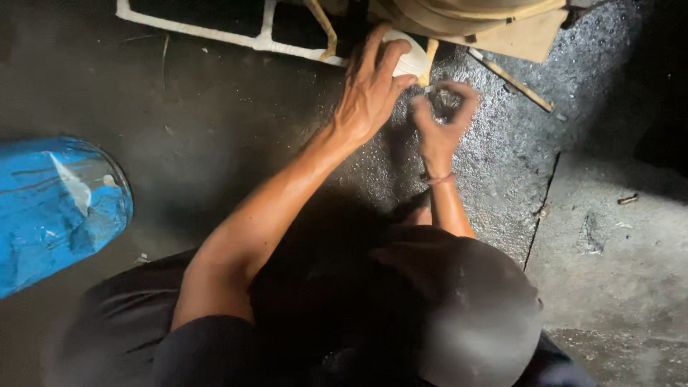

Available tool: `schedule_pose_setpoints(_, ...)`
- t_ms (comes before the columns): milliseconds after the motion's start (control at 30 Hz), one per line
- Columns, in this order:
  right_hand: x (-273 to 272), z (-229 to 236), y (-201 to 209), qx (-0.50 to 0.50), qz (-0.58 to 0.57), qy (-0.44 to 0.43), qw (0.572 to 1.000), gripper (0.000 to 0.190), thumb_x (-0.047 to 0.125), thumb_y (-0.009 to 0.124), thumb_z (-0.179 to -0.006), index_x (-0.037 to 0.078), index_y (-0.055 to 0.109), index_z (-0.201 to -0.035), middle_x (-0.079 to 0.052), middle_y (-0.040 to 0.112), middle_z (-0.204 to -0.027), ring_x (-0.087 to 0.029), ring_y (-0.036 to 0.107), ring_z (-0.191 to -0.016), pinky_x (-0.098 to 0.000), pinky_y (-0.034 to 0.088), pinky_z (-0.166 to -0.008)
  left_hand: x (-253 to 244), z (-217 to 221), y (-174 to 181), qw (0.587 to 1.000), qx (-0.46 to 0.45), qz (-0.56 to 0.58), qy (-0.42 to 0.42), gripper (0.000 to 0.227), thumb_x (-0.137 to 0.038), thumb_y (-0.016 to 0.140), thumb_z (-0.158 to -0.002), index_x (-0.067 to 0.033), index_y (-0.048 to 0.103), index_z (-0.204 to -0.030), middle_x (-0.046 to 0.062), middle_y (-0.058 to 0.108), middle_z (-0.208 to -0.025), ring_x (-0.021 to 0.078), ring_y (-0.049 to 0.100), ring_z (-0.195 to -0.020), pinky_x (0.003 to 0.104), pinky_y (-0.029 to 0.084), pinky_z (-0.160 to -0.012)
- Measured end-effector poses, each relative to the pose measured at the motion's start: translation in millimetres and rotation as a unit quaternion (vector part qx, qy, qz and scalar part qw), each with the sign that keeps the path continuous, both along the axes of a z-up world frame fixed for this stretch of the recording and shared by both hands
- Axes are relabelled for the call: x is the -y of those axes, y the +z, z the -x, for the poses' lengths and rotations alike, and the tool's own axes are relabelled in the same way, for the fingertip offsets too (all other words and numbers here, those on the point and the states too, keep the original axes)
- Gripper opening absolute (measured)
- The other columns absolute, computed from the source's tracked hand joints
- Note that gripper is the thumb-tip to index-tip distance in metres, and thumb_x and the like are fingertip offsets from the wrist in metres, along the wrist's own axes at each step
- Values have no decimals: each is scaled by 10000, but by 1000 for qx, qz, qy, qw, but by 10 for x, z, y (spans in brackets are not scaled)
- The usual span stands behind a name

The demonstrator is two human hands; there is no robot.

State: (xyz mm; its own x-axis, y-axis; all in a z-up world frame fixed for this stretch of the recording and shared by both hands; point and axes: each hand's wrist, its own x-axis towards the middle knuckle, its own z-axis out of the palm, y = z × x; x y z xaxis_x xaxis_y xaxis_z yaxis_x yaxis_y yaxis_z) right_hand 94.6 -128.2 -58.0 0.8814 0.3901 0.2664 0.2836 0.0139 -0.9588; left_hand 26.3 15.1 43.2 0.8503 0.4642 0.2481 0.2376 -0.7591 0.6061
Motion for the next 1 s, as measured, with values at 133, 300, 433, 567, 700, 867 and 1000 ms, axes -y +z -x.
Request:
schedule_pose_setpoints(133,-432,-169,-636,-291,-132,195,927,709,-21,770,-920,27,356,-1494,-118,598,-1328,-233,604,-1233,-354,542,-1076,22,-38,0,1000,-5,-18,3,479,-163,802,-927,-106,534,-1321,211,428,-1487,454,537,-1264,531,470,-1074)
schedule_pose_setpoints(300,-810,-313,-998,-333,-242,254,875,709,-81,792,-829,30,418,-1422,-125,648,-1269,-234,670,-1168,-361,598,-1004,-90,31,110,988,-75,-129,29,481,-256,793,-897,-91,550,-1278,113,563,-1325,395,573,-1137,598,416,-1032)
schedule_pose_setpoints(433,-762,-371,-971,-202,-108,239,944,397,-97,838,-893,-9,659,-1237,-134,745,-1150,-209,737,-1047,-346,632,-900,-140,19,-26,993,-114,-10,24,402,-231,673,-1018,-51,527,-1347,212,560,-1329,433,565,-1152,565,420,-1019)
schedule_pose_setpoints(567,-699,-505,-763,-276,-122,242,922,334,-91,834,-842,-7,682,-1128,-85,748,-1078,-188,747,-975,-345,648,-841,-136,-20,-203,988,-124,-61,65,432,-281,624,-1068,-69,500,-1424,256,540,-1369,445,542,-1188,563,408,-1055)
schedule_pose_setpoints(700,-590,-573,-573,-249,-63,252,933,339,-42,863,-834,-16,698,-1129,-88,767,-1077,-196,769,-972,-352,636,-818,-125,53,-332,984,-66,-160,41,555,-299,612,-1048,-72,424,-1519,261,505,-1428,415,511,-1257,571,379,-1103)
schedule_pose_setpoints(867,-545,-661,-259,-180,-9,260,949,398,29,942,-800,1,729,-1135,-115,779,-1059,-200,773,-948,-355,634,-838,-340,165,-255,991,-103,-69,-45,615,-258,692,-983,-54,468,-1519,264,536,-1404,418,508,-1207,531,403,-1061)
schedule_pose_setpoints(1000,-377,-664,-22,-104,16,286,952,452,79,941,-775,14,728,-1168,-122,781,-1078,-185,772,-968,-354,647,-939,-334,237,-176,980,-34,-173,-87,476,-172,711,-1006,-40,555,-1436,176,597,-1393,335,547,-1248,493,407,-1100)
